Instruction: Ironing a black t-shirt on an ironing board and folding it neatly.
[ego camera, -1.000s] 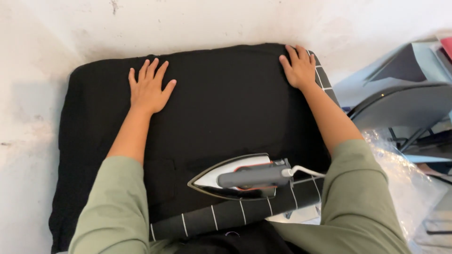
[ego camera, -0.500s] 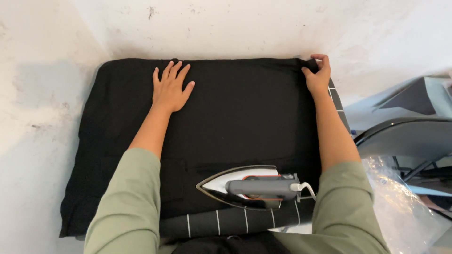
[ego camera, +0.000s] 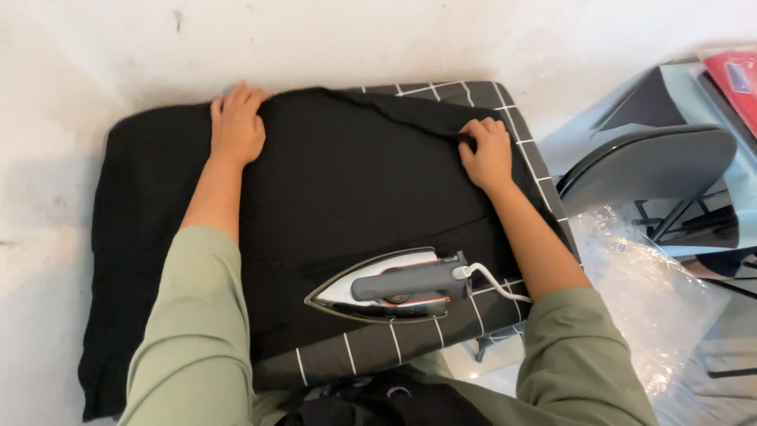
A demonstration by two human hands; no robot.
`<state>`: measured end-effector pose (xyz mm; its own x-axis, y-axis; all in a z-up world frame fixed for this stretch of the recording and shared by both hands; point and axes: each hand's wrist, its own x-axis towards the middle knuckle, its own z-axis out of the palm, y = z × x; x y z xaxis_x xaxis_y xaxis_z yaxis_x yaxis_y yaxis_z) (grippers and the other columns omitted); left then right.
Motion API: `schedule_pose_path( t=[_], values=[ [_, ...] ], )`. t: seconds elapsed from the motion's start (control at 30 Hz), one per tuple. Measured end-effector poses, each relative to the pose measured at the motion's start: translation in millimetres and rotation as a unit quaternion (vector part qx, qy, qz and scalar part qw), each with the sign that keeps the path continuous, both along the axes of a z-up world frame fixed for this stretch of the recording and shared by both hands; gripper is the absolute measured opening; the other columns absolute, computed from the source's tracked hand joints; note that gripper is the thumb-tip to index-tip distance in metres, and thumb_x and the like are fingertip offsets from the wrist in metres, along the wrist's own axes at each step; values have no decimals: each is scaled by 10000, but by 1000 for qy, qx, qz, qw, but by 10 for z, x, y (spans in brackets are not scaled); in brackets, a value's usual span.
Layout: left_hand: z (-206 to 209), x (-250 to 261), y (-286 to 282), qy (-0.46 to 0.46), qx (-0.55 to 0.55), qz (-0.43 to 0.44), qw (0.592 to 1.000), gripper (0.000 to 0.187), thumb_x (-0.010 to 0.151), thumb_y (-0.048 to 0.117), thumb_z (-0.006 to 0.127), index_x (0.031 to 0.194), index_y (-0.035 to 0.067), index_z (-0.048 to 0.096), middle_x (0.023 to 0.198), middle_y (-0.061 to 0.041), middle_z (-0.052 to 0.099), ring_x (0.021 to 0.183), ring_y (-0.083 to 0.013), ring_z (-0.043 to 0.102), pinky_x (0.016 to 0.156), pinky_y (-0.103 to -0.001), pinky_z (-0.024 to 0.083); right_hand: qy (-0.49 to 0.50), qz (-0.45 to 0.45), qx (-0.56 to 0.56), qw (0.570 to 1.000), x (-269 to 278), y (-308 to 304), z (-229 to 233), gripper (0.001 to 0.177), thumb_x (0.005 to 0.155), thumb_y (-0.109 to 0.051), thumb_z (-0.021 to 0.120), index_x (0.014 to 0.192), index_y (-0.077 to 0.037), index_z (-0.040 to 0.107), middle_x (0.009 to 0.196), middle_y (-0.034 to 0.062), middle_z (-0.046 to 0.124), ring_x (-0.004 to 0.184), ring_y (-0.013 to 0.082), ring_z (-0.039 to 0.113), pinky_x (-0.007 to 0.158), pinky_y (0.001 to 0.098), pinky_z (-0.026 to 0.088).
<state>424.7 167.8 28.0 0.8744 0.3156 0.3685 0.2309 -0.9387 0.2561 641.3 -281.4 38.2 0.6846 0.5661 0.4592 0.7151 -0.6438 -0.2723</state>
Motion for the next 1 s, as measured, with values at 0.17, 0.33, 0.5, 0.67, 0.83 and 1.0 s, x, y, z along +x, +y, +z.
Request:
schedule_pose_path(
  t=[0.17, 0.33, 0.5, 0.67, 0.83, 1.0],
  values=[
    [-86, 201, 226, 45, 75, -11, 996, 459, 997, 111, 424, 1429, 228, 525, 1352, -19, 551, 1321, -227, 487, 1087, -466, 308, 11, 5, 2, 1000, 10, 26, 7, 147, 871, -116, 735, 984, -149, 647, 952, 29, 555, 996, 243, 561, 893, 393, 432],
    [116, 357, 739, 191, 214, 13, 958, 530, 916, 395, 436, 1402, 233, 572, 1413, -27, 620, 1314, -239, 534, 1080, -460, 301, -6, 1, 4, 1000, 69, 31, 5, 134, 869, -137, 723, 962, -153, 628, 916, 36, 559, 956, 250, 572, 879, 400, 447],
    [883, -180, 913, 433, 358, 153, 813, 416, 910, 338, 579, 1283, 289, 756, 1383, 63, 712, 1533, -215, 398, 1292, -545, 114, -73, 47, 38, 995, 80, 11, -56, 111, 842, -126, 665, 936, -99, 612, 862, 74, 539, 817, 330, 500, 699, 457, 417],
    [903, -1032, 1487, 295, 411, 222, 834, 413, 1021, 255, 462, 1288, 293, 775, 1382, 20, 733, 1410, -270, 534, 1129, -531, 268, -61, 56, 37, 996, 73, 6, -45, 103, 871, -122, 680, 924, -93, 596, 856, 83, 522, 794, 320, 488, 671, 435, 395],
    [652, -2047, 1661, -8, 489, 161, 857, 439, 751, 366, 688, 1167, 304, 813, 1256, 86, 698, 1240, -213, 527, 1063, -265, 477, -93, 30, 26, 995, 141, -46, -39, 117, 841, -181, 673, 923, -134, 603, 884, 84, 561, 872, 378, 543, 804, 527, 413],
    [914, -2738, 487, -49, 357, 143, 922, 407, 929, 196, 676, 1302, 281, 817, 1149, -49, 689, 994, -336, 643, 814, -447, 438, -135, -3, 164, 977, 192, -191, 47, 318, 772, -16, 613, 1022, -149, 758, 990, 91, 626, 958, 334, 592, 878, 481, 446]
  ],
)
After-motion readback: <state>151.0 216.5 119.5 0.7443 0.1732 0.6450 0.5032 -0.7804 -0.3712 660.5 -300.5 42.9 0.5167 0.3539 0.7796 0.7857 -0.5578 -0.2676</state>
